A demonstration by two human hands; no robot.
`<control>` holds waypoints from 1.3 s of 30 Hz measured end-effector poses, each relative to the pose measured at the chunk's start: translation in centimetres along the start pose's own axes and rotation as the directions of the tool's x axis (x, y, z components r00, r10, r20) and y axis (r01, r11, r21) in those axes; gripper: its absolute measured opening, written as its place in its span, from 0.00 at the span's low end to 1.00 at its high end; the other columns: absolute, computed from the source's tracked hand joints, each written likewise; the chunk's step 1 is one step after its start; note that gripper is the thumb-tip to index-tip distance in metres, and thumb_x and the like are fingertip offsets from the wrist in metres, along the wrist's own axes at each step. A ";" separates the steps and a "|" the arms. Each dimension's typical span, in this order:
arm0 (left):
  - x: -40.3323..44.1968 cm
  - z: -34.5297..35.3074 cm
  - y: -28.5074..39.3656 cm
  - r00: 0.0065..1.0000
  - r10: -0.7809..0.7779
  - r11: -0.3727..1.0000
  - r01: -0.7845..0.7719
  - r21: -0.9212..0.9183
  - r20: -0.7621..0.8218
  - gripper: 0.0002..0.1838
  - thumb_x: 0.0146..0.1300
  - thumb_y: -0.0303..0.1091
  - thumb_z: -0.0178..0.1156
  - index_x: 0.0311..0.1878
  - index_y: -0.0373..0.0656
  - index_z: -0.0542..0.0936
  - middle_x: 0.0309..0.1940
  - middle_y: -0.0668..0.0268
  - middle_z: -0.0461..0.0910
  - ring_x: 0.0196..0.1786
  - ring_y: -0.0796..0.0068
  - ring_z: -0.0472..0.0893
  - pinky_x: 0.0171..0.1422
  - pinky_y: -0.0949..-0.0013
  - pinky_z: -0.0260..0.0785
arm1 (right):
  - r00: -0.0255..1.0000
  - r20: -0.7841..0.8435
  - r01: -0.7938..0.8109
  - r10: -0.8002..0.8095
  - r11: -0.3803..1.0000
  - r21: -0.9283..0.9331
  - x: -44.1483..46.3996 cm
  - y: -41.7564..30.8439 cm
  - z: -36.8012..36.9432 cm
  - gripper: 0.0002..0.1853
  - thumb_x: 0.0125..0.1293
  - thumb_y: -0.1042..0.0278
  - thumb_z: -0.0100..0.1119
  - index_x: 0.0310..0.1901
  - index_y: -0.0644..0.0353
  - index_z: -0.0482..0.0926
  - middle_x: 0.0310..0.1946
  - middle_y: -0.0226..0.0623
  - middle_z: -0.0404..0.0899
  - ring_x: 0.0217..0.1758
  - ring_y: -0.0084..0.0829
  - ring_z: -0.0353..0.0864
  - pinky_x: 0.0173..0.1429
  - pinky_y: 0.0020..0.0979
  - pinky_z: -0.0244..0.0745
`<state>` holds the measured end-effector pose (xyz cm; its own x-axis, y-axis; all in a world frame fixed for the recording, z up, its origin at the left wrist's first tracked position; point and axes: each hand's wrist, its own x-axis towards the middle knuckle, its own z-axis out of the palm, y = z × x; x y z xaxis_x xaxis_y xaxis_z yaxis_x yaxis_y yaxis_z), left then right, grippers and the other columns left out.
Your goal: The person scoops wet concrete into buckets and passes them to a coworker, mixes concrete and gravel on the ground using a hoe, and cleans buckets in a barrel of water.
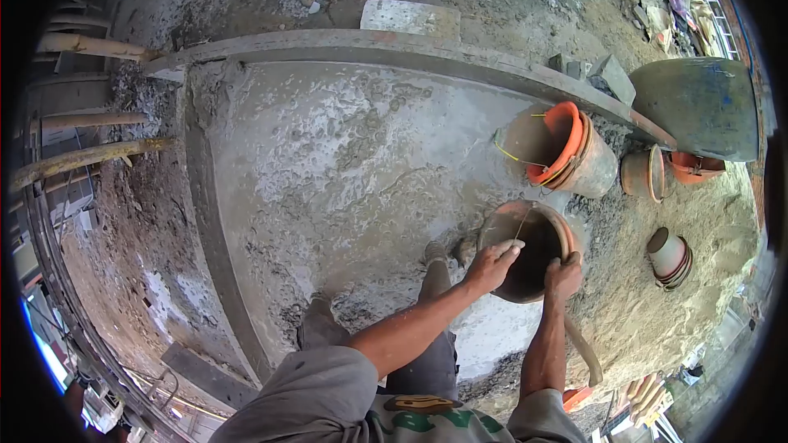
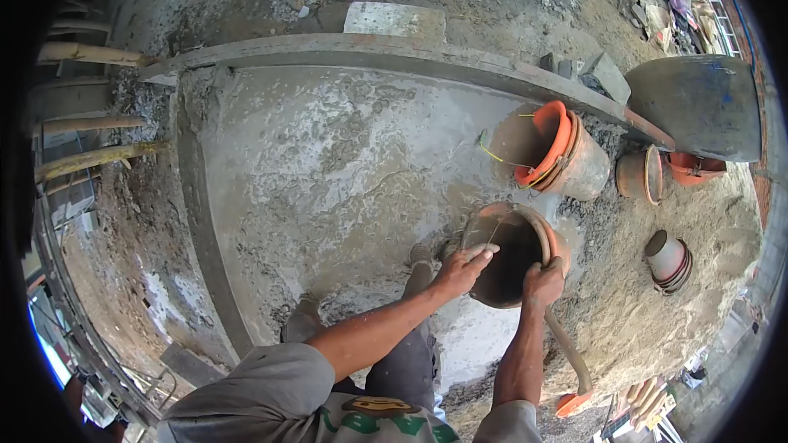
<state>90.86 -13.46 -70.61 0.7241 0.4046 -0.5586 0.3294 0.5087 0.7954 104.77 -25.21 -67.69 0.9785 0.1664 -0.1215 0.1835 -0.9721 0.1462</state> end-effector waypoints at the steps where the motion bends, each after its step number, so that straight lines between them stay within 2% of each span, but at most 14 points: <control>1: -0.3 -0.1 0.2 1.000 0.022 1.000 -0.022 0.005 0.012 0.18 0.69 0.46 0.50 0.49 0.43 0.80 0.37 0.62 0.82 0.36 0.75 0.78 0.44 0.70 0.69 | 0.999 0.045 -0.011 0.010 1.000 0.021 0.8 1.2 0.0 0.10 0.49 0.68 0.55 0.34 0.62 0.75 0.29 0.54 0.80 0.35 0.55 0.80 0.42 0.48 0.74; 4: 0.8 0.3 -1.9 1.000 0.002 1.000 -0.002 -0.005 0.027 0.20 0.68 0.46 0.50 0.49 0.40 0.80 0.40 0.59 0.82 0.40 0.72 0.80 0.46 0.69 0.70 | 0.993 0.118 0.009 -0.015 0.998 0.055 3.9 6.1 -0.9 0.14 0.48 0.68 0.56 0.37 0.64 0.75 0.33 0.55 0.80 0.35 0.54 0.80 0.41 0.49 0.74; 5: 0.8 0.2 -0.3 0.984 0.175 0.984 -0.176 0.029 0.029 0.20 0.68 0.45 0.51 0.48 0.38 0.80 0.42 0.57 0.82 0.41 0.69 0.82 0.47 0.68 0.72 | 0.995 0.088 0.033 -0.037 0.998 0.047 4.7 5.8 -1.8 0.15 0.48 0.69 0.56 0.39 0.64 0.75 0.34 0.56 0.79 0.35 0.54 0.80 0.41 0.48 0.74; 7: -0.3 -0.2 4.7 0.992 0.120 0.990 -0.121 0.065 0.024 0.20 0.67 0.45 0.51 0.48 0.38 0.80 0.41 0.57 0.83 0.43 0.67 0.82 0.49 0.67 0.71 | 0.988 0.097 0.109 -0.116 0.991 0.079 4.4 6.9 -2.3 0.22 0.48 0.69 0.57 0.47 0.65 0.73 0.36 0.55 0.80 0.35 0.52 0.81 0.37 0.46 0.77; 10: 0.9 -1.8 8.6 0.973 0.228 0.972 -0.225 0.074 -0.044 0.18 0.65 0.41 0.53 0.44 0.34 0.81 0.34 0.52 0.83 0.38 0.66 0.83 0.43 0.66 0.72 | 0.641 0.767 -0.457 0.026 0.816 0.354 5.4 1.6 -4.6 0.25 0.48 0.68 0.57 0.51 0.67 0.71 0.36 0.51 0.80 0.35 0.50 0.82 0.32 0.44 0.80; 12: 1.2 -4.4 10.2 0.969 0.244 0.970 -0.244 0.023 -0.046 0.16 0.64 0.39 0.54 0.43 0.34 0.81 0.34 0.51 0.82 0.37 0.68 0.83 0.42 0.66 0.72 | 0.474 0.879 -0.473 0.045 0.855 0.211 5.4 -1.5 -2.4 0.23 0.50 0.68 0.56 0.49 0.70 0.73 0.36 0.47 0.80 0.34 0.47 0.82 0.28 0.41 0.81; 14: 2.1 -7.9 11.9 0.935 0.334 0.937 -0.316 0.147 -0.117 0.14 0.63 0.36 0.56 0.40 0.33 0.81 0.26 0.57 0.82 0.28 0.75 0.79 0.34 0.69 0.70 | 0.583 0.804 -0.412 -0.114 0.812 0.414 6.0 -4.4 1.8 0.24 0.50 0.67 0.53 0.47 0.75 0.72 0.29 0.52 0.80 0.34 0.47 0.83 0.30 0.43 0.80; 18: 7.9 -16.8 8.3 0.873 0.261 0.963 -0.206 0.174 -0.412 0.17 0.61 0.42 0.60 0.29 0.35 0.79 0.19 0.63 0.77 0.23 0.81 0.70 0.29 0.71 0.65 | 0.821 0.407 0.109 -0.400 0.810 0.576 8.4 -15.4 3.6 0.26 0.48 0.73 0.49 0.53 0.72 0.72 0.41 0.65 0.76 0.43 0.55 0.79 0.48 0.47 0.73; 21: 15.8 -22.4 -3.4 0.787 0.219 0.931 0.009 0.365 -0.577 0.25 0.61 0.53 0.57 0.22 0.39 0.77 0.16 0.65 0.74 0.21 0.74 0.70 0.29 0.68 0.65 | 0.946 0.124 0.210 -0.298 0.860 0.466 6.9 -22.1 8.3 0.36 0.50 0.74 0.47 0.66 0.59 0.59 0.60 0.67 0.60 0.54 0.63 0.70 0.58 0.47 0.69; 24: 18.3 -24.7 -12.3 0.791 -0.172 0.985 0.133 -0.110 -0.587 0.26 0.63 0.53 0.57 0.17 0.41 0.72 0.13 0.72 0.65 0.19 0.83 0.65 0.26 0.71 0.58 | 0.947 -0.046 0.321 -0.319 0.920 0.225 2.3 -28.8 15.1 0.45 0.49 0.76 0.48 0.72 0.52 0.44 0.69 0.67 0.33 0.63 0.73 0.55 0.61 0.52 0.64; 28: 15.9 -28.0 -17.3 0.899 -0.249 0.889 0.065 -0.454 -0.360 0.27 0.62 0.55 0.56 0.18 0.40 0.72 0.14 0.74 0.65 0.19 0.81 0.63 0.25 0.71 0.56 | 0.959 0.035 0.261 -0.281 0.925 0.276 -3.8 -34.9 18.3 0.46 0.48 0.78 0.48 0.72 0.49 0.45 0.67 0.74 0.35 0.66 0.77 0.46 0.65 0.53 0.59; 31: 13.4 -30.2 -17.0 0.938 0.090 0.943 -0.189 -0.275 -0.335 0.26 0.62 0.53 0.57 0.19 0.39 0.72 0.14 0.75 0.64 0.20 0.82 0.61 0.26 0.71 0.55 | 0.951 -0.065 0.306 -0.304 0.879 0.365 -6.4 -34.0 21.2 0.46 0.48 0.78 0.48 0.72 0.51 0.45 0.64 0.82 0.36 0.67 0.75 0.45 0.67 0.48 0.57; 34: 9.2 -31.2 -18.9 0.959 -0.084 0.913 -0.035 -0.407 -0.271 0.22 0.62 0.46 0.56 0.22 0.35 0.71 0.14 0.71 0.64 0.21 0.78 0.60 0.28 0.69 0.56 | 0.898 -0.118 0.438 -0.423 0.838 0.325 -8.5 -32.0 23.4 0.45 0.49 0.80 0.50 0.72 0.50 0.47 0.65 0.80 0.35 0.66 0.76 0.46 0.62 0.49 0.62; 39: 3.1 -34.4 -21.0 0.970 -0.030 0.876 -0.090 -0.474 -0.239 0.19 0.61 0.42 0.56 0.23 0.35 0.74 0.14 0.71 0.65 0.22 0.80 0.61 0.28 0.69 0.55 | 0.902 -0.134 0.433 -0.411 0.853 0.293 -15.6 -33.5 22.4 0.44 0.49 0.80 0.48 0.72 0.50 0.49 0.65 0.79 0.38 0.67 0.73 0.44 0.63 0.47 0.62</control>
<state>65.28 3.27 -97.16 0.5476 0.5592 -0.6224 -0.0639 0.7697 0.6352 81.29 1.05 -92.64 0.8193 0.5721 -0.0382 0.5522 -0.8053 -0.2157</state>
